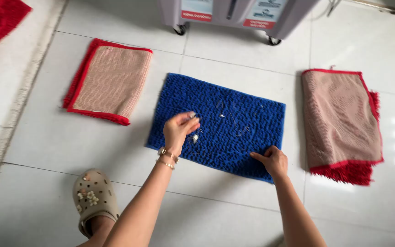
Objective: Picking debris off a blue textured mat and then folding it on a tiled floor.
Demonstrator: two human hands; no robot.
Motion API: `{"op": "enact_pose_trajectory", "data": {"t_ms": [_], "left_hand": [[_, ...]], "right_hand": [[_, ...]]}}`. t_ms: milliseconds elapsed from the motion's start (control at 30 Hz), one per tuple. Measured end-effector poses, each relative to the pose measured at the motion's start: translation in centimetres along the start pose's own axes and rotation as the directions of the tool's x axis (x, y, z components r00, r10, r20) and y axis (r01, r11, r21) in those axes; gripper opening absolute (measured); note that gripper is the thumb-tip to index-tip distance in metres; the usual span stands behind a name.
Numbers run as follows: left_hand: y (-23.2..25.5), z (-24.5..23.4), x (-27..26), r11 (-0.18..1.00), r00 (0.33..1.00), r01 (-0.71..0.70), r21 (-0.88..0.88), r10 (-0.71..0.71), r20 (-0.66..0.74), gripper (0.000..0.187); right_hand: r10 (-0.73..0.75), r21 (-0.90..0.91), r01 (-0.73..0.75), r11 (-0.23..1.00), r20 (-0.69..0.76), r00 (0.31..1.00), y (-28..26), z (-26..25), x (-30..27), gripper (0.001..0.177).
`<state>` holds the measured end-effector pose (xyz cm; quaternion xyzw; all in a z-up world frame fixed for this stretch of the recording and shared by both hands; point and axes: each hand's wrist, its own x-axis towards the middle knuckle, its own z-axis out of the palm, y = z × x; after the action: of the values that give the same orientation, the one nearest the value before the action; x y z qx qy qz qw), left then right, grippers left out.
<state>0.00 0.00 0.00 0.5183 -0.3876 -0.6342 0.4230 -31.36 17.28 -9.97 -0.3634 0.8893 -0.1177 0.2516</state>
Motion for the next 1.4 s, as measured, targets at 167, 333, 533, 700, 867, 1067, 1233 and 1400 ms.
{"op": "enact_pose_trajectory", "data": {"t_ms": [167,333,533,700,867,1067,1233,1400], "left_hand": [[-5.0,0.1,-3.2,0.976,0.977,0.212,-0.043,-0.211,0.030,0.021],[-6.2,0.4,-4.9,0.930,0.947,0.315,-0.188,-0.294,0.130,0.023],[-3.6,1.2,-6.8,0.952,0.921,0.297,-0.080,-0.264,0.286,0.022],[-4.1,1.2,-8.3,0.948,0.910,0.309,0.075,-0.318,0.265,0.024],[-4.4,0.2,-9.3,0.955,0.921,0.295,0.037,-0.294,0.256,0.025],[-7.2,-1.8,-7.4,0.957,0.946,0.289,0.009,-0.287,0.150,0.020],[-8.3,-5.4,-3.9,0.971,0.978,0.204,-0.126,-0.194,0.082,0.011],[-6.5,-9.6,-0.8,0.996,0.993,0.084,-0.022,-0.085,-0.083,0.017]], "right_hand": [[-0.009,-0.010,0.009,1.000,-0.011,1.000,0.7,0.6,0.4,0.063],[-0.022,-0.021,0.023,1.000,0.047,0.999,1.4,0.8,1.1,0.064],[-0.228,0.125,0.235,0.964,-0.064,0.971,-2.8,-0.9,-2.8,0.045],[-0.606,0.535,0.538,0.652,-0.058,0.793,-14.3,-5.6,-13.2,0.049],[-0.513,0.417,0.535,0.735,-0.173,0.841,-10.3,-0.7,-10.4,0.033],[-0.347,0.320,0.429,0.845,-0.281,0.895,-6.9,0.2,-6.6,0.022],[-0.177,0.367,0.319,0.874,-0.370,0.912,-7.1,-1.9,-4.7,0.016],[-0.351,0.220,0.427,0.877,-0.312,0.883,-7.0,-2.4,-5.8,0.013]]}}
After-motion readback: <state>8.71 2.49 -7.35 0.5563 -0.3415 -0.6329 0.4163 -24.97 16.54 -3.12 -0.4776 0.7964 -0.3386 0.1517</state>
